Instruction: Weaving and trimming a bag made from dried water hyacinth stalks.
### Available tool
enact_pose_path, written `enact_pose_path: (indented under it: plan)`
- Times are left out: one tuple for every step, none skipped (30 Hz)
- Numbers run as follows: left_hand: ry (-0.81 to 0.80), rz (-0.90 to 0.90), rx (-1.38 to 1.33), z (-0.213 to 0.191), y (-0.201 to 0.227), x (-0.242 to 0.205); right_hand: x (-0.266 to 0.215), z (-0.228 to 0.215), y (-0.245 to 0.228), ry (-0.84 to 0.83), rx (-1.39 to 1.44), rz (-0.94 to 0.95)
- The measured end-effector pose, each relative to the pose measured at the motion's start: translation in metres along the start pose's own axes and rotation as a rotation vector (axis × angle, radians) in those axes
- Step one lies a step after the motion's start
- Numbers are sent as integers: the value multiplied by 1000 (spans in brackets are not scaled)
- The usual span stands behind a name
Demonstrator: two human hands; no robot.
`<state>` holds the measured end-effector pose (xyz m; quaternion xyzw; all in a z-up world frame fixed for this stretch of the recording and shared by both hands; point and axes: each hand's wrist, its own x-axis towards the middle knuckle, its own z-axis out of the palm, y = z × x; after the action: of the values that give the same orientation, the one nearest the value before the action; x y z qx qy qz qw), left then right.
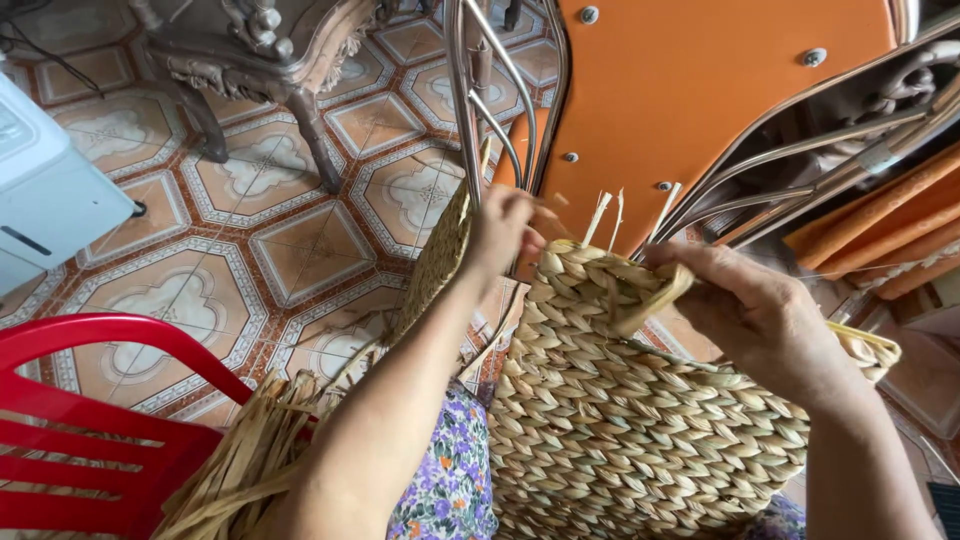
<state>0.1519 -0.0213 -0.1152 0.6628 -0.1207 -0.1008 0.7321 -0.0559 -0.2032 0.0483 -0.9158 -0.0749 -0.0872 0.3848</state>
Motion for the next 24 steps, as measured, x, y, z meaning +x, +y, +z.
enact_pose_path:
  plan:
    - [2,-4,6,-17,-11,9,1,2,3,-1,7,1]
    - [197,-60,-45,-34,-22,18,2,3,6,22,-100,-66]
    - [381,-115,-96,-48,-33,28,0,4,9,52,-212,-126]
    - [372,-117,-90,-57,-47,27,-1,9,6,59,-209,-118]
    - [444,-168,-44,-66,-60,30,0,13,4,98,-238,-47]
    - [515,-219,3,-75,-72,33,2,17,2,136,-265,24]
    - [511,-217,6,-71,-62,28,1,16,-2,141,-264,26]
    - [508,133,306,-68,-52,22,1,14,-5,149,-264,23]
    - [487,481,604,-66,-43,14,1,14,-9,149,-262,19]
    - [485,478,608,-55,-6,-8,1,15,-11,148,-258,22]
    - [37,389,299,-43,33,-29,2,13,-14,126,-281,70]
    - [-403,283,-16,-30,73,-49,3,12,-17,104,-304,117]
    - [-405,287,-18,-27,67,-49,2,11,-10,107,-307,116]
    - [-608,276,-116,-24,62,-49,2,10,-3,108,-262,116]
    - [-805,259,-214,-22,56,-51,1,9,4,102,-214,113]
    - [-800,260,-215,-26,37,-45,2,7,3,98,-215,110]
    - [-875,159,-235,-29,20,-37,2,5,2,83,-204,136]
    - [-947,56,-254,-31,2,-28,3,4,1,68,-192,163]
    - [-951,50,-255,-30,-4,-29,4,3,-1,69,-190,169]
    - [-956,-9,-301,-30,-9,-30,5,2,-3,52,-189,185]
    - [-956,-67,-347,-30,-15,-32,7,2,-5,33,-187,198]
    - [-957,-72,-348,-29,-10,-34,5,3,-7,32,-184,201]
    - [-908,-56,-290,-28,-2,-32,6,3,-9,47,-210,189]
    - [-857,-39,-233,-28,6,-30,7,4,-12,62,-236,177]
